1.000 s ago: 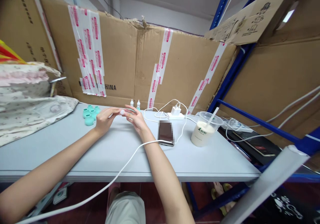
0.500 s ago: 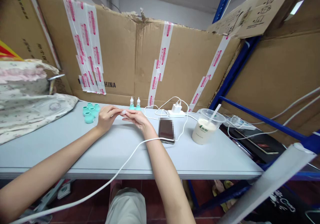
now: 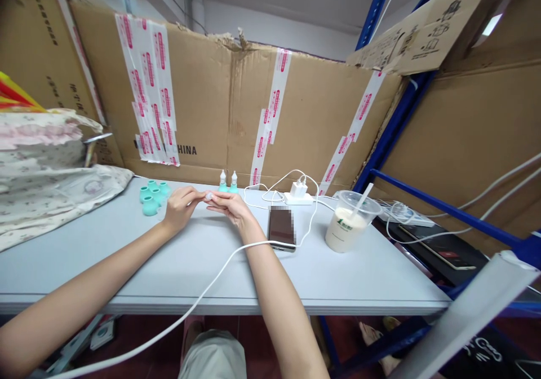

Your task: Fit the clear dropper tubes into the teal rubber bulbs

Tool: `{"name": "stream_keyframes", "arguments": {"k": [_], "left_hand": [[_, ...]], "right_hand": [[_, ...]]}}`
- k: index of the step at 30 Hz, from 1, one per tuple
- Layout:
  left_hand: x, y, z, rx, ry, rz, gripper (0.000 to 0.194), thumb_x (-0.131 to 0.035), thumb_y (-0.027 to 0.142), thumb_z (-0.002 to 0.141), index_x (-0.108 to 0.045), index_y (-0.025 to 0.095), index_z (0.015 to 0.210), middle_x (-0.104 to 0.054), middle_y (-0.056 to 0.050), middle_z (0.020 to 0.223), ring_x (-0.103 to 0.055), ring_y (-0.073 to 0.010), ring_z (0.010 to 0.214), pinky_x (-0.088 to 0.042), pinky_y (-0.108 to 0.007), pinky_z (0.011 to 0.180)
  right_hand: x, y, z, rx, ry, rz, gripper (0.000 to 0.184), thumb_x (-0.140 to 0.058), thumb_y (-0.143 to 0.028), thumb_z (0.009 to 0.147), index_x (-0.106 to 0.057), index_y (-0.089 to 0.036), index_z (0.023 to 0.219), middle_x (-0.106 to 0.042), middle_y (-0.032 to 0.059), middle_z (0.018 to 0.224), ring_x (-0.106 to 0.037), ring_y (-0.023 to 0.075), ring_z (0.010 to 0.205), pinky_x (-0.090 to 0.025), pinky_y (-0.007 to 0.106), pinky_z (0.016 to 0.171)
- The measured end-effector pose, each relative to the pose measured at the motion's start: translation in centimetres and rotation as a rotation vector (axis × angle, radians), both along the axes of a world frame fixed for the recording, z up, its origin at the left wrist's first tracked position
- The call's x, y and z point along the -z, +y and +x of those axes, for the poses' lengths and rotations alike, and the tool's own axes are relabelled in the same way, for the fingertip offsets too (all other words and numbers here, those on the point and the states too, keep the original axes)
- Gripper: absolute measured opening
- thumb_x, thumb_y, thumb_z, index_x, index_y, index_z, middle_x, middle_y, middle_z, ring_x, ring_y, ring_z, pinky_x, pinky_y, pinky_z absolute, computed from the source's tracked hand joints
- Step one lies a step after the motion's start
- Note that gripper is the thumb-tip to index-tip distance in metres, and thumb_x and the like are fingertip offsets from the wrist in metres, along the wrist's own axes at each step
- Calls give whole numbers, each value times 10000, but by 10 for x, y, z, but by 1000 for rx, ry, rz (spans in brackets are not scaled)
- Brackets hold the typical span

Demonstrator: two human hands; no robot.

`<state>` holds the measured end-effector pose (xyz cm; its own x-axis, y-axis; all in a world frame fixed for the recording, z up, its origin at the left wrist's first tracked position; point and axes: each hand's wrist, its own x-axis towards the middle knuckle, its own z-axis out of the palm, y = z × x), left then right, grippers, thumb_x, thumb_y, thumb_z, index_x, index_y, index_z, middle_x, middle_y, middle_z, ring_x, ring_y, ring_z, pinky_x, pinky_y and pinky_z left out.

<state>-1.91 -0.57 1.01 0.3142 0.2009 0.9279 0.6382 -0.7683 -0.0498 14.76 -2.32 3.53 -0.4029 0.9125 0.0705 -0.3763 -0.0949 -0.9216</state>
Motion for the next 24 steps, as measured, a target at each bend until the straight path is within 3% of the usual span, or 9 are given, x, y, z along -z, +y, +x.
{"name": "stream_keyframes", "arguments": {"k": [16, 24], "left_hand": [[-6, -3, 0, -2, 36, 0, 156, -504, 241, 833, -627, 183, 910, -603, -20, 713, -526, -130, 691, -372, -264, 666], [-8, -1, -2, -34, 72, 94, 261, -513, 230, 830, -590, 214, 1080, -610, -18, 748, -532, -125, 720, -358, -271, 691]], "right_hand": [[2, 3, 5, -13, -44, 83, 260, -707, -281, 633, -670, -159, 860, -686, 49, 829, -635, 178, 846, -465, 376, 854], [-1, 0, 0, 44, -4, 47, 287, -742, -270, 580, -673, -146, 830, -687, 42, 773, -641, 172, 795, -475, 369, 851]]}}
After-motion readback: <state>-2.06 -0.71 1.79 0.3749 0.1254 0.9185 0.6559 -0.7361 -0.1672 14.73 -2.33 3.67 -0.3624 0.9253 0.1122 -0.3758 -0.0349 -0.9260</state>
